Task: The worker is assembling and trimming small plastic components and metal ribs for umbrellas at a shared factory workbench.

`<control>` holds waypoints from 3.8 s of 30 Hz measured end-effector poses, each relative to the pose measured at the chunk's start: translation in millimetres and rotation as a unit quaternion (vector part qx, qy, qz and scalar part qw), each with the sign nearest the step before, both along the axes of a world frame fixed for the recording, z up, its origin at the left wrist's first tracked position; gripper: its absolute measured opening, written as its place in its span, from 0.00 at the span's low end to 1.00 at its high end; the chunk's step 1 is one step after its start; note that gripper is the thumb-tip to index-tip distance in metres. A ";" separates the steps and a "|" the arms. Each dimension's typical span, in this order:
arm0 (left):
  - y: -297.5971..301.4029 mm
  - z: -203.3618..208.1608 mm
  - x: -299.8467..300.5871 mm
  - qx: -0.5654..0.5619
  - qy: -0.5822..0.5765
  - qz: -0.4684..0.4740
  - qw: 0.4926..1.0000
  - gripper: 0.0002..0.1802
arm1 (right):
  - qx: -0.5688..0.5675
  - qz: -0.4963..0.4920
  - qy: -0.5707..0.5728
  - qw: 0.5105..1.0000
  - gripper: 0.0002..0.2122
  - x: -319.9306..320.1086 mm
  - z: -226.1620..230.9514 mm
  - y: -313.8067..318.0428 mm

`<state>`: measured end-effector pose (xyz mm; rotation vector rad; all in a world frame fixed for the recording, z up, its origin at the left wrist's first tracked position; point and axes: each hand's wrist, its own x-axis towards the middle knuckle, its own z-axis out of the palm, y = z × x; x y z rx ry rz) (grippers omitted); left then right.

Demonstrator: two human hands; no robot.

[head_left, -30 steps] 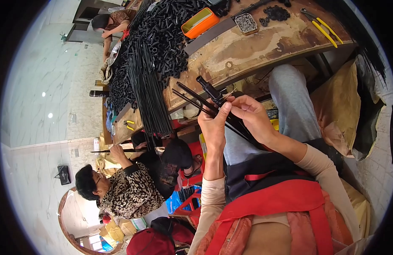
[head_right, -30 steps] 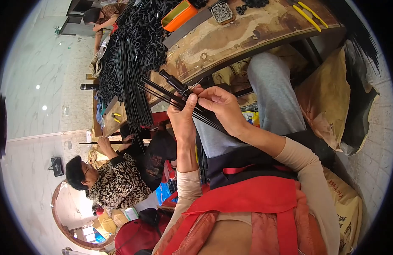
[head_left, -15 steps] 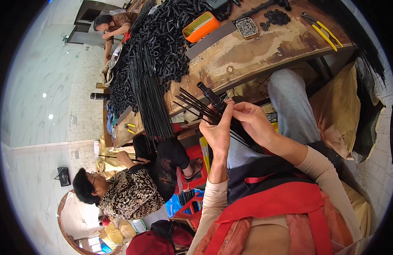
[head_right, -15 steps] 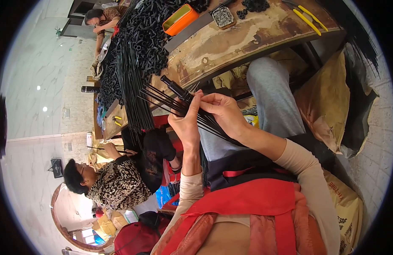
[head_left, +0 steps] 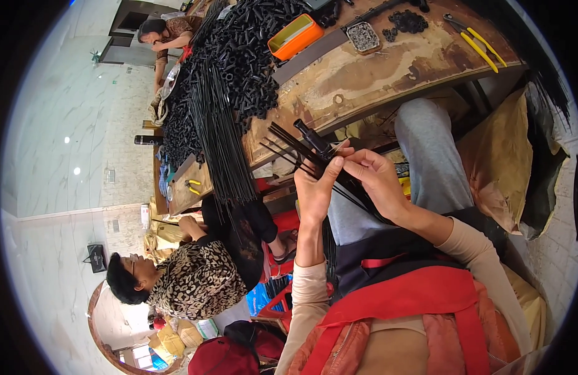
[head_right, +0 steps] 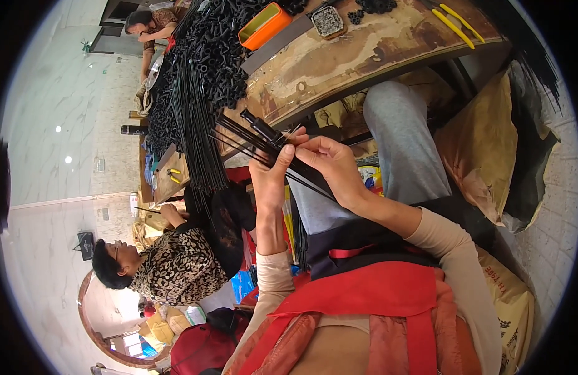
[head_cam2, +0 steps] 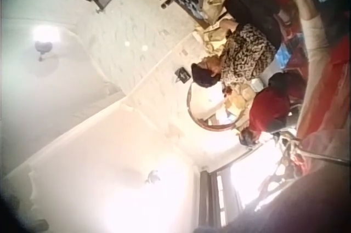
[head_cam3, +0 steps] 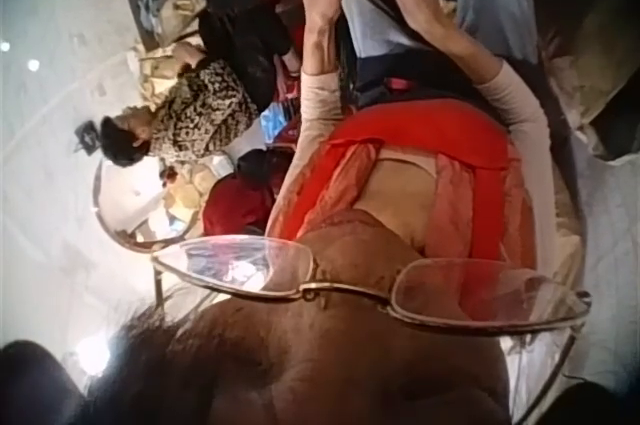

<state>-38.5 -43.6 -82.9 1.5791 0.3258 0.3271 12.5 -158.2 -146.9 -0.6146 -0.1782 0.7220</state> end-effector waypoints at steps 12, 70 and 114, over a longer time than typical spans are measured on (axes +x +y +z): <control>2.5 6.1 -7.9 0.156 0.054 0.017 0.986 0.11 | 0.005 0.102 -0.049 0.994 0.16 -2.7 2.8 3.1; -60.7 -25.8 -5.5 -0.278 -0.142 -0.126 0.942 0.16 | -0.797 -0.209 -0.525 0.214 0.23 329.8 -9.0 -210.6; -38.4 -52.5 -18.1 -0.247 -0.076 -0.101 0.961 0.17 | -0.413 0.116 -0.688 0.585 0.29 54.7 80.2 -104.6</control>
